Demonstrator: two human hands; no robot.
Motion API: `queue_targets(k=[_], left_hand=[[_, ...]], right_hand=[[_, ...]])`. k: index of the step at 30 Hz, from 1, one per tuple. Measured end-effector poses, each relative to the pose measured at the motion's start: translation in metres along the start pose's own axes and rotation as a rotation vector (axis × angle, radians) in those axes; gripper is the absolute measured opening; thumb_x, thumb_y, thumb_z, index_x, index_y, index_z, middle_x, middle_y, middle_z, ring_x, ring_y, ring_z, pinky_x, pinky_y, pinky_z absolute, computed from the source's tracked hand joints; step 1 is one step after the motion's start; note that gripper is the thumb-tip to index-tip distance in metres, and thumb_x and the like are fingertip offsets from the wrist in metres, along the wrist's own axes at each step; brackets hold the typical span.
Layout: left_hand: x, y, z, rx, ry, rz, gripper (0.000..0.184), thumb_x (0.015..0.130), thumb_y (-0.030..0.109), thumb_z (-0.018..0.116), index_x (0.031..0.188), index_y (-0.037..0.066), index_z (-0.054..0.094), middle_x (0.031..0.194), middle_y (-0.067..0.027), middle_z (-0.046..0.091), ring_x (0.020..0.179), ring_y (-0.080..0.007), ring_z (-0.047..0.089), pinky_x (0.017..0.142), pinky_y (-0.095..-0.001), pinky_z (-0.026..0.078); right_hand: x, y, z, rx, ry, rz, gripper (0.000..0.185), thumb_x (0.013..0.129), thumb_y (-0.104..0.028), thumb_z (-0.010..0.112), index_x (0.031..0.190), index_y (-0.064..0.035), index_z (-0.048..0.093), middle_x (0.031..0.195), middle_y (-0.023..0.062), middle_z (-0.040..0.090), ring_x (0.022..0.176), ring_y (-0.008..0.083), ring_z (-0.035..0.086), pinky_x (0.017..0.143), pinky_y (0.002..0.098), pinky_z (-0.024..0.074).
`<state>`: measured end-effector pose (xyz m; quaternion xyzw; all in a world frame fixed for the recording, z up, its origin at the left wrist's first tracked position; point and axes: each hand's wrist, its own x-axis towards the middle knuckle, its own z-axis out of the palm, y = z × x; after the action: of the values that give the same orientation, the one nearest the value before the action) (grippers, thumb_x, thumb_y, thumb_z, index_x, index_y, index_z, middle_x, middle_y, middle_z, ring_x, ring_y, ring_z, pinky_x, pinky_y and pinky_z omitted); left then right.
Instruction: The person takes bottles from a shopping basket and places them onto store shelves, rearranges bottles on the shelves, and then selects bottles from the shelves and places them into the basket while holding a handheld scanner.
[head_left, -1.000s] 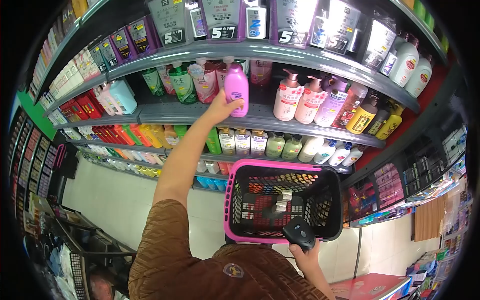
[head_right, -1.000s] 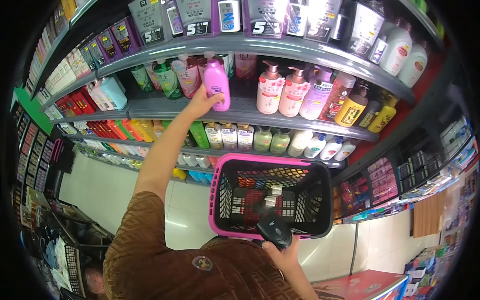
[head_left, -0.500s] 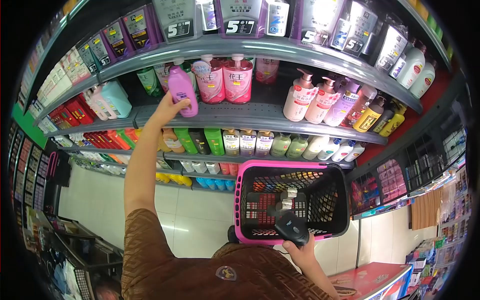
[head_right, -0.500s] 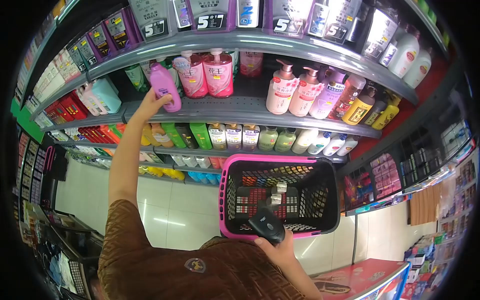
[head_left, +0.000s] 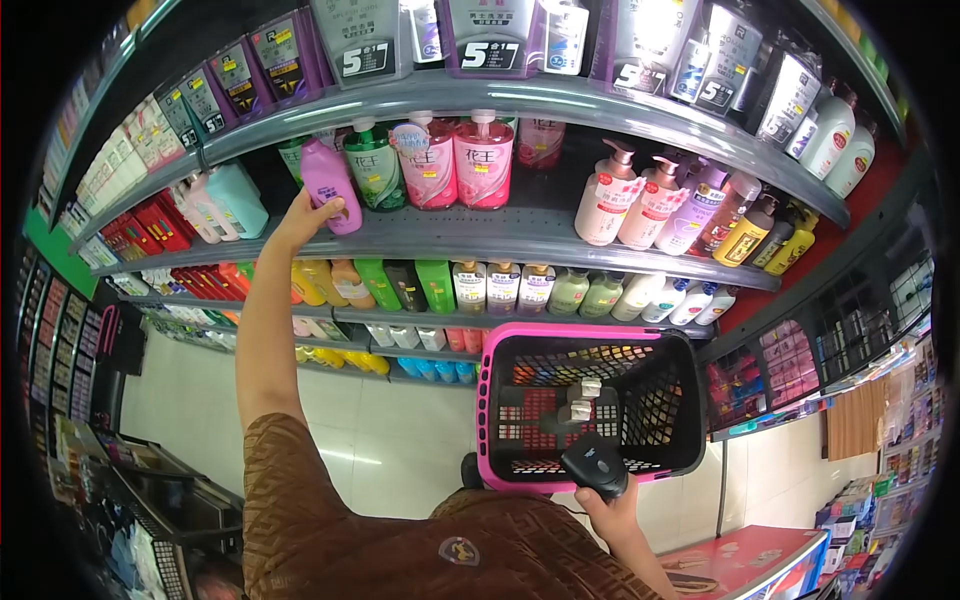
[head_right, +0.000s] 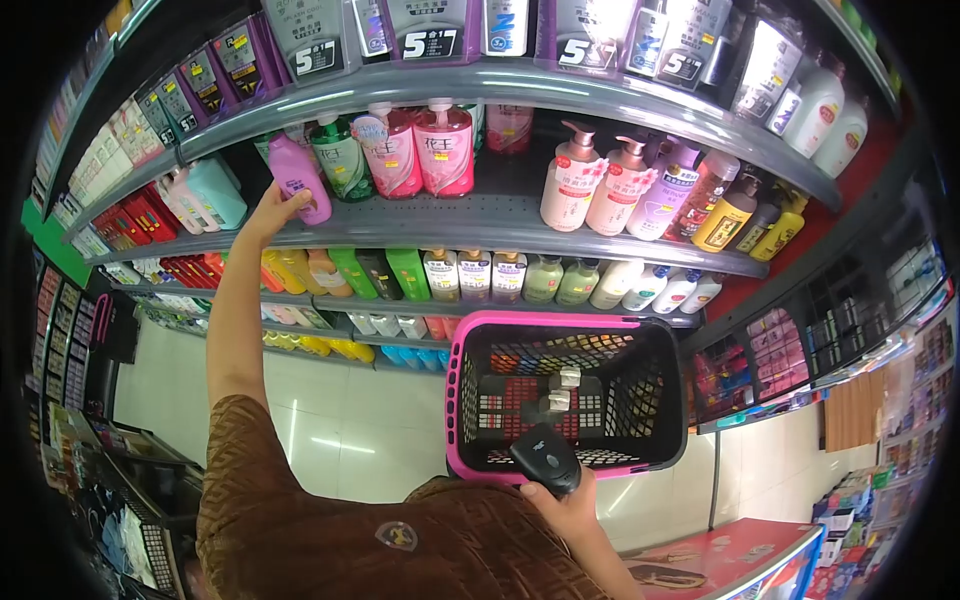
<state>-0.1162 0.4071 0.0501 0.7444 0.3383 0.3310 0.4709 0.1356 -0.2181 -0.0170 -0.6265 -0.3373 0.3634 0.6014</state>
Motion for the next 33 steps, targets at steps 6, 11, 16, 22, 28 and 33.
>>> queue_targets(k=[6,11,16,22,28,33], left_hand=[[-0.003,0.003,-0.007,0.004,0.045,-0.101,0.056,0.092,0.028,0.081,0.135,0.005,0.053,0.121,-0.0058,0.068,0.108,-0.0147,0.064,0.095,-0.0355,0.052],[-0.014,0.002,0.013,-0.048,0.107,-0.028,0.052,0.093,0.026,0.081,0.133,0.005,0.055,0.120,-0.0064,0.068,0.109,-0.0150,0.064,0.096,-0.0358,0.052],[-0.015,0.006,0.045,-0.093,0.033,0.057,0.053,0.092,0.021,0.081,0.134,0.004,0.056,0.117,-0.0065,0.069,0.107,-0.0156,0.065,0.097,-0.0345,0.051],[-0.010,0.019,0.088,-0.146,-0.017,0.044,0.054,0.091,0.019,0.081,0.137,0.004,0.055,0.120,-0.0061,0.069,0.109,-0.0154,0.066,0.096,-0.0330,0.053],[0.004,0.020,0.140,-0.195,-0.085,0.111,0.057,0.091,0.017,0.081,0.139,0.003,0.052,0.125,-0.0081,0.068,0.113,-0.0172,0.066,0.101,-0.0349,0.053],[0.008,0.038,0.190,-0.215,-0.119,0.147,0.054,0.092,0.016,0.081,0.135,0.002,0.051,0.124,-0.0100,0.067,0.113,-0.0176,0.066,0.098,-0.0344,0.054]], right_hand=[[0.000,-0.006,-0.002,-0.002,-0.008,0.016,0.039,0.085,-0.021,0.085,0.111,0.0031,0.069,0.099,0.0043,0.072,0.090,0.0098,0.063,0.083,0.0292,0.0522],[-0.002,-0.010,-0.006,-0.003,0.003,0.002,0.039,0.086,-0.021,0.085,0.111,0.0031,0.069,0.097,0.0040,0.072,0.088,0.0099,0.062,0.082,0.0294,0.0522],[0.000,-0.012,-0.011,-0.010,-0.020,0.003,0.039,0.086,-0.022,0.085,0.110,0.0030,0.069,0.094,0.0038,0.071,0.086,0.0100,0.061,0.080,0.0290,0.0519],[0.001,-0.011,-0.018,-0.011,-0.048,-0.020,0.039,0.086,-0.022,0.085,0.111,0.0031,0.069,0.095,0.0043,0.071,0.086,0.0097,0.061,0.079,0.0287,0.0518],[-0.001,-0.007,-0.023,0.001,-0.009,-0.030,0.040,0.086,-0.023,0.085,0.112,0.0033,0.069,0.096,0.0051,0.072,0.086,0.0103,0.062,0.080,0.0293,0.0521],[-0.002,0.002,-0.028,-0.004,-0.022,0.003,0.040,0.087,-0.025,0.086,0.111,0.0029,0.069,0.098,0.0056,0.072,0.089,0.0108,0.062,0.082,0.0293,0.0521]])
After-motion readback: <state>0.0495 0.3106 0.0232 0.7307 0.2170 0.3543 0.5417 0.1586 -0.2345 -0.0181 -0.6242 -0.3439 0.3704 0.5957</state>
